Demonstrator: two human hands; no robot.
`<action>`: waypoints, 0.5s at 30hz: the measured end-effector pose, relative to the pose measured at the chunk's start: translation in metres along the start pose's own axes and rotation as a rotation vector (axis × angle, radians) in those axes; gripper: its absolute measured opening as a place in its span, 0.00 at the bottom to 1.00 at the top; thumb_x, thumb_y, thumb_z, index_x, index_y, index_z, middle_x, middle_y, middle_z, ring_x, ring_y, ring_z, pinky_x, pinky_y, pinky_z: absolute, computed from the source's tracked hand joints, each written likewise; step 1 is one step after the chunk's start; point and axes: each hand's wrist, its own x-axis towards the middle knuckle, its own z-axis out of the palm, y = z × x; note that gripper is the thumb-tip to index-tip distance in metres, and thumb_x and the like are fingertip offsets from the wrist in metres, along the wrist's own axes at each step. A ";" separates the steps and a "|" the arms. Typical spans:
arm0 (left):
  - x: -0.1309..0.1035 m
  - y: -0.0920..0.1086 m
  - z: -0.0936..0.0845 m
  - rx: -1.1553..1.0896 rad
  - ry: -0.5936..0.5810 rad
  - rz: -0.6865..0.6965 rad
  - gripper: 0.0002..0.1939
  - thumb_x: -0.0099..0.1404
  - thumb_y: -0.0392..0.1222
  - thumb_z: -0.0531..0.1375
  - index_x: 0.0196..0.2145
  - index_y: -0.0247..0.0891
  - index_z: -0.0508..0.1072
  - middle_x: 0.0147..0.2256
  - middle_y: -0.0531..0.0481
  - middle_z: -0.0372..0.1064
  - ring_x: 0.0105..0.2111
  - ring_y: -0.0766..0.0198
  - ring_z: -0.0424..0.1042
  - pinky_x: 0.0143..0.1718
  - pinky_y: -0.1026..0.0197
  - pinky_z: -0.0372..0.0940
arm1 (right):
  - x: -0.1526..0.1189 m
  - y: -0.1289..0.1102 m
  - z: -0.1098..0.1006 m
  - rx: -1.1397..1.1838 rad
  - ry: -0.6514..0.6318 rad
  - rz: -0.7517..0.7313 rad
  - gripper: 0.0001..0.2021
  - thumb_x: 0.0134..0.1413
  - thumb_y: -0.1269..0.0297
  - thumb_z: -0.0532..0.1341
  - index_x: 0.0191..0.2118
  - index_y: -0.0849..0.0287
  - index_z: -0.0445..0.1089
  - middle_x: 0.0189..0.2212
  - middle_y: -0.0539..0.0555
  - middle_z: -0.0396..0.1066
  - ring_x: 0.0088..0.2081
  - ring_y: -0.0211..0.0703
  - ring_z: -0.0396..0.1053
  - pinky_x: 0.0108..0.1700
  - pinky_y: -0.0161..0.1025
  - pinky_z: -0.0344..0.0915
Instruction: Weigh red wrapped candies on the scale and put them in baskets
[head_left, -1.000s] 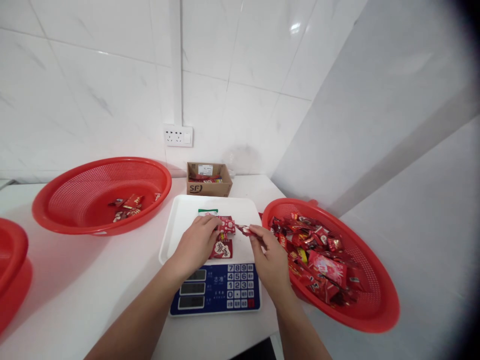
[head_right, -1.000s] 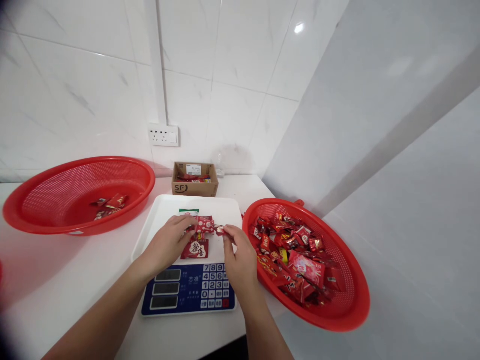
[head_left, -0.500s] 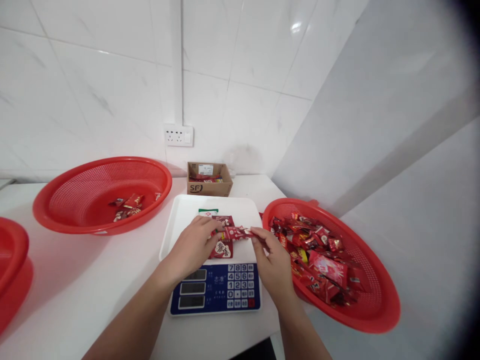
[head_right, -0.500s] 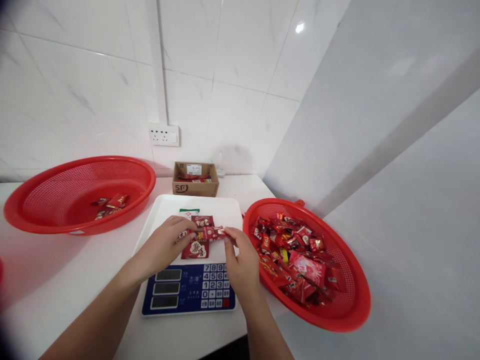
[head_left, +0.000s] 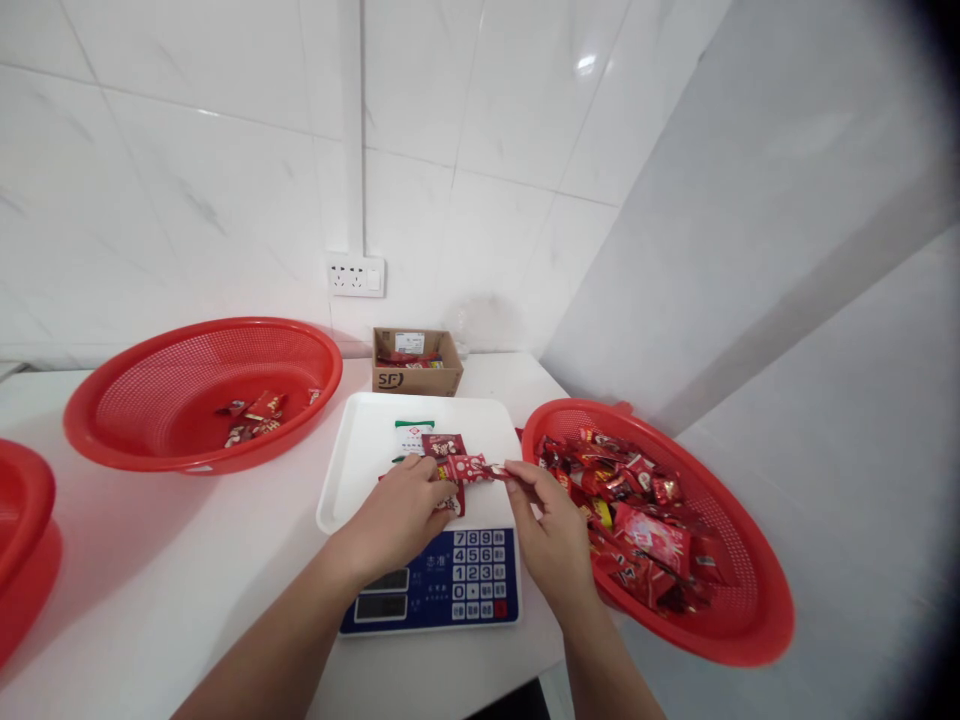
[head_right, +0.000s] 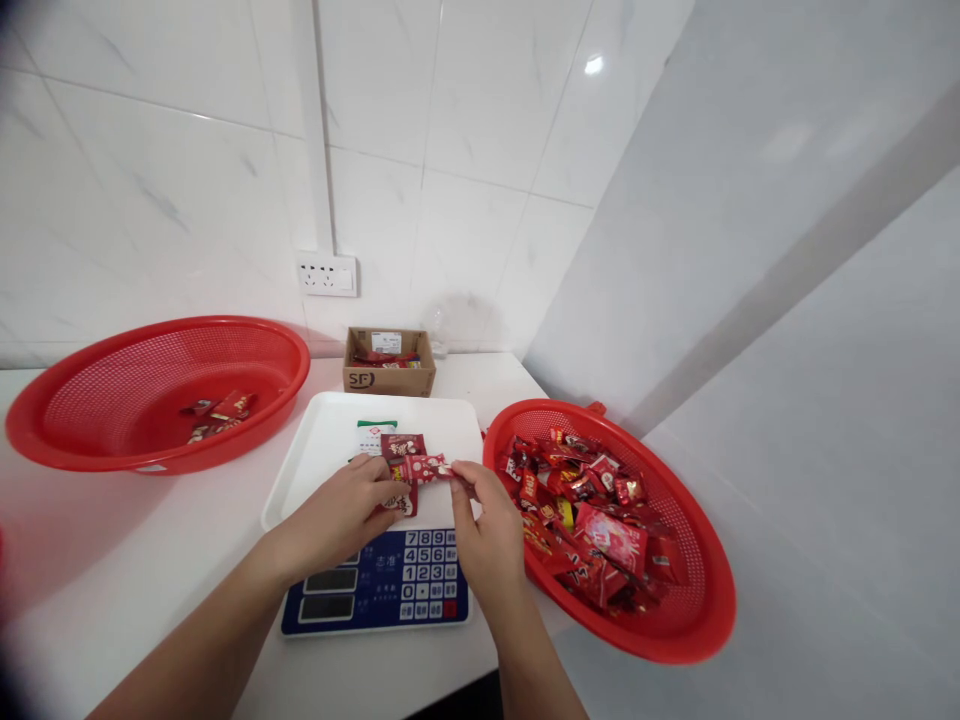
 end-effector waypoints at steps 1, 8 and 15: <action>0.000 0.000 -0.002 -0.002 0.010 -0.006 0.12 0.66 0.43 0.53 0.39 0.40 0.75 0.37 0.45 0.67 0.41 0.54 0.64 0.43 0.52 0.62 | 0.001 0.002 0.000 -0.018 -0.004 -0.005 0.12 0.58 0.62 0.54 0.41 0.58 0.72 0.40 0.59 0.75 0.42 0.47 0.73 0.43 0.44 0.70; -0.008 0.002 -0.011 -0.013 0.016 -0.011 0.12 0.67 0.40 0.51 0.33 0.39 0.75 0.36 0.46 0.69 0.40 0.56 0.65 0.42 0.54 0.62 | 0.010 0.013 0.010 -0.156 -0.079 -0.037 0.13 0.58 0.65 0.51 0.41 0.61 0.71 0.40 0.61 0.75 0.43 0.50 0.72 0.46 0.48 0.69; -0.021 0.018 -0.026 -0.147 -0.038 -0.034 0.12 0.68 0.41 0.50 0.37 0.41 0.74 0.38 0.48 0.70 0.41 0.58 0.67 0.42 0.54 0.64 | 0.002 0.008 -0.003 -0.065 -0.098 -0.028 0.12 0.58 0.63 0.53 0.39 0.58 0.72 0.39 0.59 0.76 0.40 0.49 0.73 0.42 0.45 0.71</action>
